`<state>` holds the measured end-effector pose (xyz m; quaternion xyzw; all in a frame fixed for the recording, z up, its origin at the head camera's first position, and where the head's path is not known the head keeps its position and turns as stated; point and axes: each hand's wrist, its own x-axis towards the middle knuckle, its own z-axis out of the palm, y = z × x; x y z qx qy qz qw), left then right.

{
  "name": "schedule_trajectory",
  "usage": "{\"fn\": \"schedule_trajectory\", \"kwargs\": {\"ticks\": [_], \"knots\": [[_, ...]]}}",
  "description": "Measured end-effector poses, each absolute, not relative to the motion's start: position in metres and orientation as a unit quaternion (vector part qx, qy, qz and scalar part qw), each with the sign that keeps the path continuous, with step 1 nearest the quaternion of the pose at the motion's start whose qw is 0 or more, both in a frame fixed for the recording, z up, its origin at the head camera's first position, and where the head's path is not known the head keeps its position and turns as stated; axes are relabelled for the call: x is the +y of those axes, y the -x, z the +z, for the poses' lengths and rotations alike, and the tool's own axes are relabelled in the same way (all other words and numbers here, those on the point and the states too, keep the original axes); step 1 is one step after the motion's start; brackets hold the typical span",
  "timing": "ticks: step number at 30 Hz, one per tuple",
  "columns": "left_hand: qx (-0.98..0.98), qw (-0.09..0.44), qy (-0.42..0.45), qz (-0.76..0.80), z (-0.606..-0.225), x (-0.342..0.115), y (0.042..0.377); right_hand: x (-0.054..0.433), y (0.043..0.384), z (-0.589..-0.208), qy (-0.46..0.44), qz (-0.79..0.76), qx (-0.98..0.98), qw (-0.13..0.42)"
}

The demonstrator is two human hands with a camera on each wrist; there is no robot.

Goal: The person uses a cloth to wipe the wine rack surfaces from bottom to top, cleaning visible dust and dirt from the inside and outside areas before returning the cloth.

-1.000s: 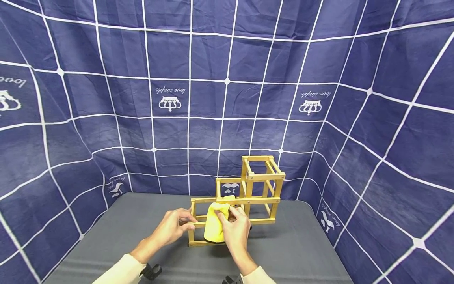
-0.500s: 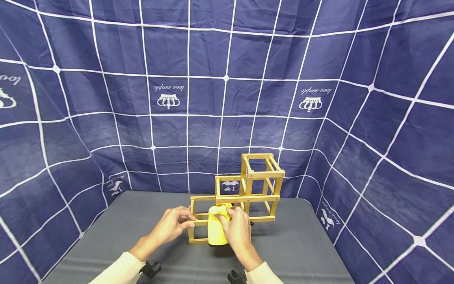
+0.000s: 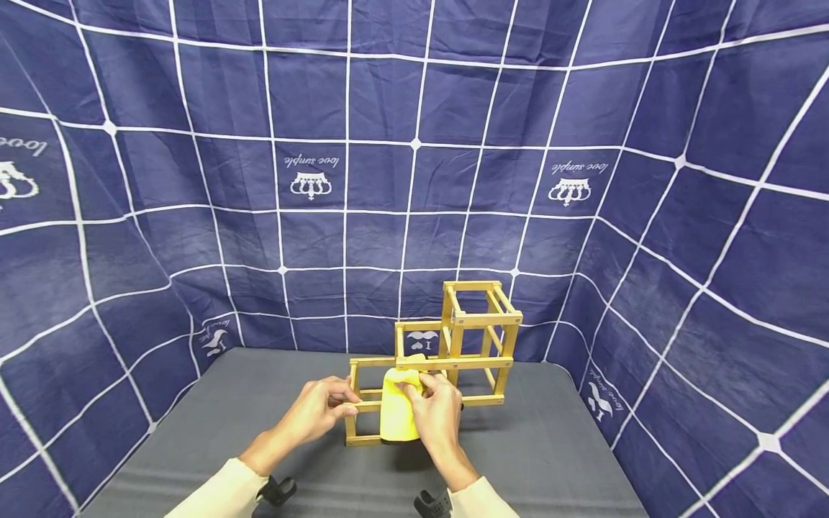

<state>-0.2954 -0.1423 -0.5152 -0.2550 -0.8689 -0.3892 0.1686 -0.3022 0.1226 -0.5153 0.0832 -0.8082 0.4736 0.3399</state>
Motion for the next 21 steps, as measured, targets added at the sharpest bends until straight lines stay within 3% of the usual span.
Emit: {"fn": "schedule_trajectory", "kwargs": {"ticks": [14, 21], "knots": [[-0.861, 0.171, 0.259, -0.402, -0.516, -0.141, 0.293, 0.158, 0.275, -0.517, -0.079, 0.46, -0.81, 0.355], [-0.865, 0.171, 0.254, -0.398, -0.516, -0.142, 0.295, 0.19, 0.255, -0.513, -0.06, 0.462, -0.793, 0.393]]}}
